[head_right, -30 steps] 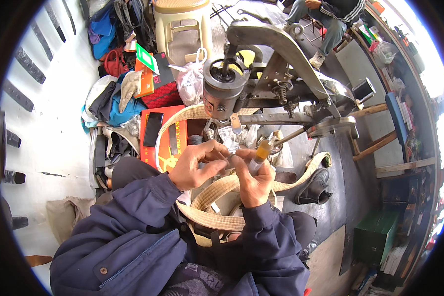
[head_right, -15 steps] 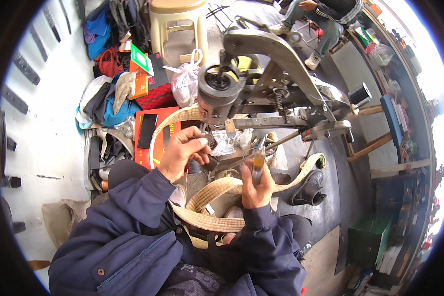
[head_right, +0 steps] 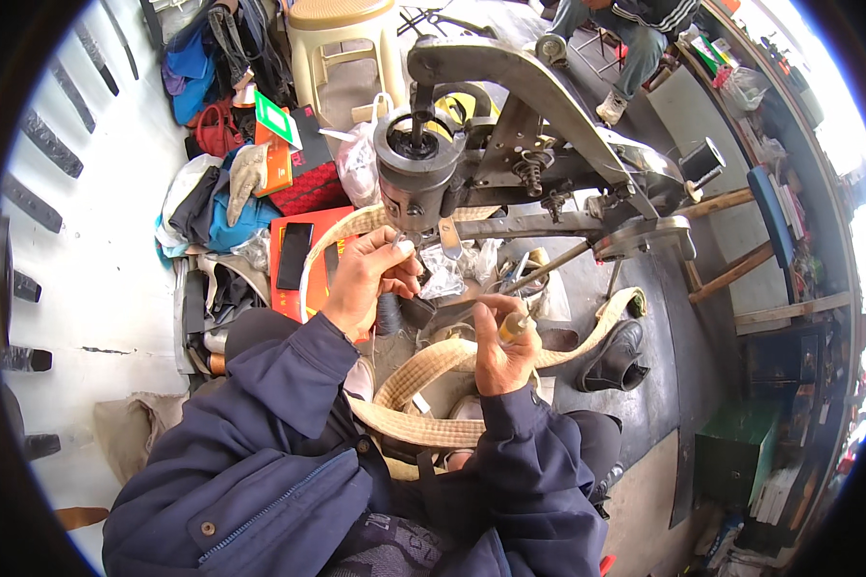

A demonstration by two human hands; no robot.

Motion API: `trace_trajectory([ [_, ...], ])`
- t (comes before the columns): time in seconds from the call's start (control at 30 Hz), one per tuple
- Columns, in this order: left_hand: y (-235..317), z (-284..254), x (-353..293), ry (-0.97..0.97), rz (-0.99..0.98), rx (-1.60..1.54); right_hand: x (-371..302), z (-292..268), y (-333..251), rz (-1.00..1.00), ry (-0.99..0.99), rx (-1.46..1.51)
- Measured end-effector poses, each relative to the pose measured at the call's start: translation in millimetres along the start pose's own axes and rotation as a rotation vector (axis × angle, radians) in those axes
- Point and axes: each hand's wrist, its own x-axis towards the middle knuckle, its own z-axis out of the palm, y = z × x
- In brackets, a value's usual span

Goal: The person sits on the floor and uses a treadle sewing machine to stitch a woven strap. They thread the needle, position the strap under the presser foot, and operate the foot pedal to sew along the strap's length.

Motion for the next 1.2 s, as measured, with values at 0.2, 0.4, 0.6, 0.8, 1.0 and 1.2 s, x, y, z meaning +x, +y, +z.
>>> trace_trajectory([
  [0.2,-3.6,4.9,4.6,0.066,-0.018,0.049,22.4,15.1,-2.6,-0.124,-0.040,-0.127],
  [0.4,-1.0,10.7,5.7,0.095,-0.019,0.063,41.0,11.6,-16.0,-0.335,-0.045,-0.360],
  [0.6,-3.6,11.6,7.9,0.116,-0.014,0.068,64.1,16.2,-26.8,-0.407,-0.113,-0.497],
  [0.8,-5.3,19.0,9.6,0.155,0.149,0.013,78.3,22.0,-24.8,-0.420,-0.165,-0.497],
  [1.0,-10.0,16.5,12.5,0.114,0.176,0.095,80.5,27.1,-14.6,-0.420,-0.171,-0.484],
  [1.2,-22.3,14.7,18.5,0.052,0.218,0.014,81.1,29.0,-13.8,-0.417,-0.166,-0.471],
])
